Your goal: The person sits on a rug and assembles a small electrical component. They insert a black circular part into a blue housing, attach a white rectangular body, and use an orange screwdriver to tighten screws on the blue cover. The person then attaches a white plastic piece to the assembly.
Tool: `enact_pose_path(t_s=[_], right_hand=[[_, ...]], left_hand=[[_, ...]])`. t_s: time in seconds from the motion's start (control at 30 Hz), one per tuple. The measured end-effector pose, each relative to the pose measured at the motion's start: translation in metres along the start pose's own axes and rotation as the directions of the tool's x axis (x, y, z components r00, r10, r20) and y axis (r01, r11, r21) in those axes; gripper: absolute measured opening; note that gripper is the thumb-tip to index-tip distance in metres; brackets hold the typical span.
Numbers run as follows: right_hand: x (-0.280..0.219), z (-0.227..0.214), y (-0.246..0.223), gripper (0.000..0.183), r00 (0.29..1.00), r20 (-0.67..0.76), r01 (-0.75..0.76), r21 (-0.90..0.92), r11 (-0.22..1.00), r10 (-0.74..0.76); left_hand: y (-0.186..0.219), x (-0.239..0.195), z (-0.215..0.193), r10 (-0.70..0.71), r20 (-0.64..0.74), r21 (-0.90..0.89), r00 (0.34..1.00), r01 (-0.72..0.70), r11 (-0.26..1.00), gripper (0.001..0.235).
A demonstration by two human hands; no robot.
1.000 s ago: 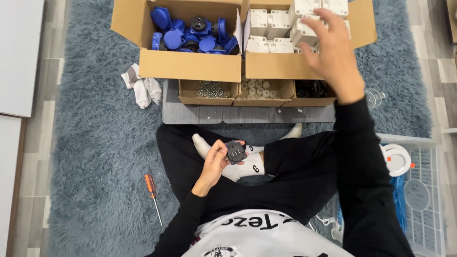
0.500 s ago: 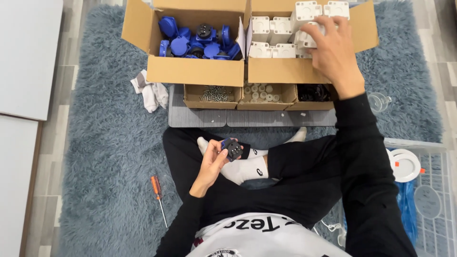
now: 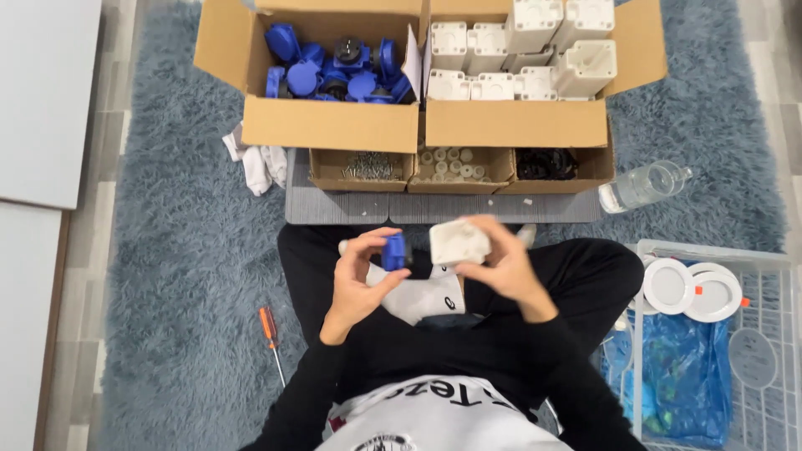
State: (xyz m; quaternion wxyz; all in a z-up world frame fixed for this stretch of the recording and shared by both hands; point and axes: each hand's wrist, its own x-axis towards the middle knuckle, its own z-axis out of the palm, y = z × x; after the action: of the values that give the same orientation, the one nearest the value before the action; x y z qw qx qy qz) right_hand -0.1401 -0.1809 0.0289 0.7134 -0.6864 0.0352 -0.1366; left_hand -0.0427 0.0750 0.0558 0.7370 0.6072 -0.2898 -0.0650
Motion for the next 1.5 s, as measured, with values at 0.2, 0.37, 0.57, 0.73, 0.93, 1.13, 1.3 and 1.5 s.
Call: enact_pose_path(t_s=[0.2,0.37,0.57,0.73,0.93,1.13,1.3,1.5], right_hand=[[-0.034,0.022,0.029,0.092,0.987,-0.003,-0.158,0.177,0.971,0.161],[-0.028,0.020,0.013,0.079,0.993,0.102,-0.073,0.172,0.982,0.056],[-0.027,0.017,0.006,0.079,0.994,0.107,-0.045,0.155,0.987,0.028],[-0.026,0.015,-0.001,0.074,0.994,0.106,0.019,0.093,0.995,-0.029],[-0.023,0.017,-0.009,0.071,0.992,0.094,0.080,0.001,0.997,-0.079],[-0.010,0.032,-0.022,0.063,0.933,0.181,0.354,-0.289,0.890,-0.312],[0.010,0.033,-0.047,0.065,0.867,0.417,0.437,-0.373,0.818,-0.273],[0.067,0.006,-0.128,0.055,0.896,0.409,0.374,-0.488,0.789,-0.171]], left_hand=[[0.026,0.014,0.023,0.192,0.141,0.194,0.971,-0.218,0.957,0.047],[0.029,0.016,0.033,0.171,0.220,0.197,0.960,-0.216,0.956,0.040],[0.033,0.019,0.036,0.155,0.242,0.238,0.958,-0.213,0.948,0.041],[0.026,0.018,0.035,0.126,0.263,0.246,0.957,-0.193,0.950,0.043],[0.002,0.008,0.032,0.010,0.265,0.082,0.964,-0.033,0.996,0.046],[-0.019,-0.008,0.022,-0.346,0.282,-0.225,0.895,0.412,0.883,0.081],[-0.032,-0.021,0.018,-0.461,0.201,-0.185,0.865,0.495,0.849,0.067],[-0.052,-0.033,0.010,-0.549,0.038,-0.245,0.835,0.540,0.805,0.057]])
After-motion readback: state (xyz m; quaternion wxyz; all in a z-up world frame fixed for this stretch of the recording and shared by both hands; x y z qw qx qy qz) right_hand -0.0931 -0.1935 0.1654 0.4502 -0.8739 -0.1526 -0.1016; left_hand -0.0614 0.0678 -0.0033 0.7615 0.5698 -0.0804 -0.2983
